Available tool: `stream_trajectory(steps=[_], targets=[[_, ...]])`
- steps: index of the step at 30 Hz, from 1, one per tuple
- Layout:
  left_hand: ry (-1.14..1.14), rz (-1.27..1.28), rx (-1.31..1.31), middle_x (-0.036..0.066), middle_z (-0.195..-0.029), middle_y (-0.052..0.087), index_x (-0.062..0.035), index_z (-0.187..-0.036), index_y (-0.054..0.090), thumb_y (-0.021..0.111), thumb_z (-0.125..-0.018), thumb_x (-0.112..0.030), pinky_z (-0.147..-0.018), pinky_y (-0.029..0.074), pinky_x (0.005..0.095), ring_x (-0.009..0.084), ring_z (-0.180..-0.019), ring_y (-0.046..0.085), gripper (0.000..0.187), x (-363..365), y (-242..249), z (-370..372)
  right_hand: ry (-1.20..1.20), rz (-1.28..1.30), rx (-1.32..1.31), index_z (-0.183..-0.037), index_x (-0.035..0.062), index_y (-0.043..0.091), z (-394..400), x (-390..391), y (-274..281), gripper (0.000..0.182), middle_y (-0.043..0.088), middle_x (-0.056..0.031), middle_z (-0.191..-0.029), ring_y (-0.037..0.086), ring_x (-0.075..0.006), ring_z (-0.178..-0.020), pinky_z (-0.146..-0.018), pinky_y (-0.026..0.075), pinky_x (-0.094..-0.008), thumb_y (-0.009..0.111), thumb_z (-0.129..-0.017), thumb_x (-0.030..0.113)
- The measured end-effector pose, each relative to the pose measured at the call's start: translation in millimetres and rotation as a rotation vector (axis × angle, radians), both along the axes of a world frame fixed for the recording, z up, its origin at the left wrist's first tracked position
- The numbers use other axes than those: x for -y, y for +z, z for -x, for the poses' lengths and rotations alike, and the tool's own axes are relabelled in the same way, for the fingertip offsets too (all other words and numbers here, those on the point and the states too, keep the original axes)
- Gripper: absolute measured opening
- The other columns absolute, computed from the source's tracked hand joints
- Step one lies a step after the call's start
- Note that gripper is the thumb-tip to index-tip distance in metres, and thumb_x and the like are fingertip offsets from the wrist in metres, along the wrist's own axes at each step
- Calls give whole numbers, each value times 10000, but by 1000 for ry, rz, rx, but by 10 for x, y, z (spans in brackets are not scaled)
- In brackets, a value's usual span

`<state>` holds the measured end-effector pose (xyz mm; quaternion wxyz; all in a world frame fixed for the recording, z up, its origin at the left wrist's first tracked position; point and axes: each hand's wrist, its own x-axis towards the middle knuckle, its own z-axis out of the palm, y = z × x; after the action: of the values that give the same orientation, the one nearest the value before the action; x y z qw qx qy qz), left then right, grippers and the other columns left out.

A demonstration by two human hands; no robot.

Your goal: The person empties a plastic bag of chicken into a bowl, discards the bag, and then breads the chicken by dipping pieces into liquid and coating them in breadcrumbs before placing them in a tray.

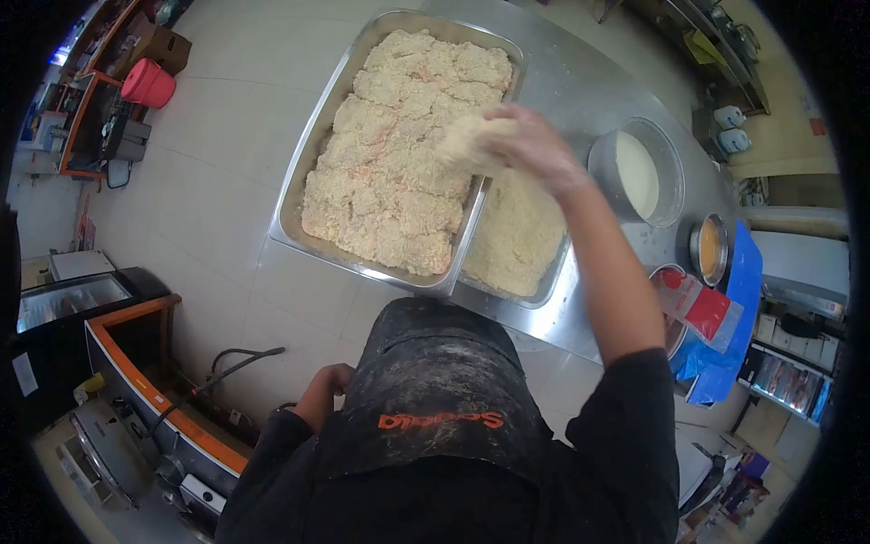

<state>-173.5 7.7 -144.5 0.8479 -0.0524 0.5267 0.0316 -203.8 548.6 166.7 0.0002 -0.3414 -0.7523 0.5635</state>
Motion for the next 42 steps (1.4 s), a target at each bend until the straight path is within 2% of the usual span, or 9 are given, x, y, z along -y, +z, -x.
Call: stream_trajectory(steps=[6,10,13,16,18,21,27,35,42], targets=[[-21,-66,-174,41,-711,643,-77,-943,723,633,-813,-224,-459,385,302,124,-478,476,215,430,-535,-368,127,-236,179,-1177,-28,631,702,-213,-960,473,663,-216,-1099,667,-271,-918,-813,528,-330,721,-757,171],[59,-120,-190,77,-640,612,-54,-905,718,625,-813,-263,-485,426,356,176,-516,533,247,517,-473,-493,460,-671,640,-1123,-23,635,920,-140,-811,362,652,-133,-1009,606,-215,-857,-810,509,-330,674,-807,149],[1,-134,-192,103,-661,620,-40,-893,713,613,-822,-317,-515,466,388,209,-554,577,303,476,-431,-584,378,-787,567,-1124,-94,624,816,97,-676,379,640,-262,-1150,663,-340,-967,-881,527,-402,595,-869,185],[-33,40,-38,116,-678,625,-33,-883,707,620,-816,-357,-536,481,406,233,-583,597,342,253,-148,-478,759,-1031,618,-1303,-159,461,599,638,-393,607,449,-316,-1395,447,-394,-1305,-1095,378,-423,496,-945,331],[-64,-131,-100,113,-671,613,-33,-844,689,631,-807,-364,-532,475,400,240,-584,592,338,507,-642,-691,641,-1201,283,-1396,-173,335,349,647,-1203,749,301,-344,-1499,266,-424,-1436,-1164,280,-446,466,-947,412],[-52,-240,-157,99,-645,587,-37,-787,655,636,-798,-351,-507,445,390,224,-566,563,314,474,-524,-585,626,-980,416,-1470,-147,195,416,721,-1004,882,184,-349,-1542,155,-429,-1470,-1223,120,-422,428,-931,512],[-152,-124,-124,78,-616,569,-45,-768,632,620,-803,-289,-455,384,371,183,-494,486,247,177,-462,-201,795,-755,484,-1486,-113,195,542,475,-855,869,132,-327,-1565,177,-420,-1466,-1221,128,-427,418,-933,520],[-240,-26,-155,86,-642,583,-40,-908,624,576,-859,-234,-438,362,347,174,-469,451,206,-261,-172,188,307,-477,-123,-1470,53,395,-768,564,-62,587,466,-194,-1458,436,-335,-1358,-1139,334,-407,476,-964,339],[-338,-91,-255,116,-694,623,-31,-918,635,569,-893,-249,-440,371,347,180,-484,476,229,-445,-46,285,9,-547,62,-1053,23,703,-3559,327,940,228,713,-172,-1005,668,-342,-934,-891,495,-447,567,-885,94]])
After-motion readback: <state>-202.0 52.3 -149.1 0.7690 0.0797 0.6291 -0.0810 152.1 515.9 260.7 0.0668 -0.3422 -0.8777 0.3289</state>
